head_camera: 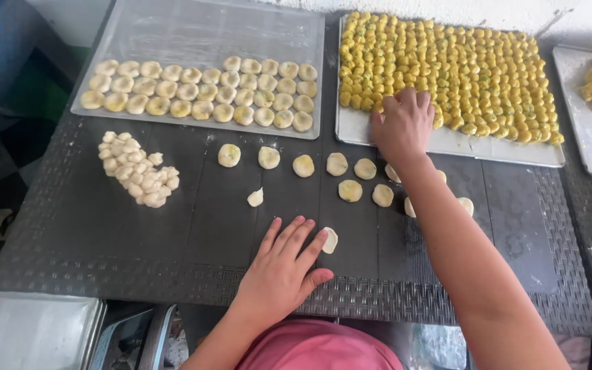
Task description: Manually portioning, flattening, filling, and shaping small pieces of dough into pastries on a work surface.
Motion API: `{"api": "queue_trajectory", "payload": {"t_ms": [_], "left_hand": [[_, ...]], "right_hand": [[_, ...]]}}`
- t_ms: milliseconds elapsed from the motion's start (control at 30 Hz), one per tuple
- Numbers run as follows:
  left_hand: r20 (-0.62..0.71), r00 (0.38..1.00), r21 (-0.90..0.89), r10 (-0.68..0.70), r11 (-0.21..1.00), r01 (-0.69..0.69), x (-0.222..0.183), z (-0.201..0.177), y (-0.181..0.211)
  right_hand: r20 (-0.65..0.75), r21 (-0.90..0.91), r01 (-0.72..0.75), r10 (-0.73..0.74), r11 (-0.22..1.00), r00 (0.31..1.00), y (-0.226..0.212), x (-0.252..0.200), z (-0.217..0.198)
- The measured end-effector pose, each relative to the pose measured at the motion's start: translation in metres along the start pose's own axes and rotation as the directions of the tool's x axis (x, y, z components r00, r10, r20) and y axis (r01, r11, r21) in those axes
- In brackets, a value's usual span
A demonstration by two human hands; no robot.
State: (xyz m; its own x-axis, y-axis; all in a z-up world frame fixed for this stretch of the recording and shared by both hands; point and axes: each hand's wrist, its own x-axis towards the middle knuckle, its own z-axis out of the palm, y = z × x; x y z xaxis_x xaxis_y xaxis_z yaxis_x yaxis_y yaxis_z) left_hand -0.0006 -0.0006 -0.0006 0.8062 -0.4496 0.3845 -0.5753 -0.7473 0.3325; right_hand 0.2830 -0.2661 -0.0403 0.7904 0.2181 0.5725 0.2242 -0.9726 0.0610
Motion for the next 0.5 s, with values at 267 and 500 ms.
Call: {"api": "queue_trajectory", "payload": {"t_ms": [267,500], "left_hand": [[0.021,1.000,0.013,0.013,1.000,-0.013,-0.003,0.001,0.000],[-0.003,1.000,0.022,0.008,1.000,-0.008,-0.008,0.003,0.002]], "right_hand": [[0.253,0.140,-0.138,0.099,0.980,0.962,-0.016,0.006,-0.038],[0.319,0.163,-0.108,0.052,0.981,0.946,0.009,-0.004,-0.053]]}}
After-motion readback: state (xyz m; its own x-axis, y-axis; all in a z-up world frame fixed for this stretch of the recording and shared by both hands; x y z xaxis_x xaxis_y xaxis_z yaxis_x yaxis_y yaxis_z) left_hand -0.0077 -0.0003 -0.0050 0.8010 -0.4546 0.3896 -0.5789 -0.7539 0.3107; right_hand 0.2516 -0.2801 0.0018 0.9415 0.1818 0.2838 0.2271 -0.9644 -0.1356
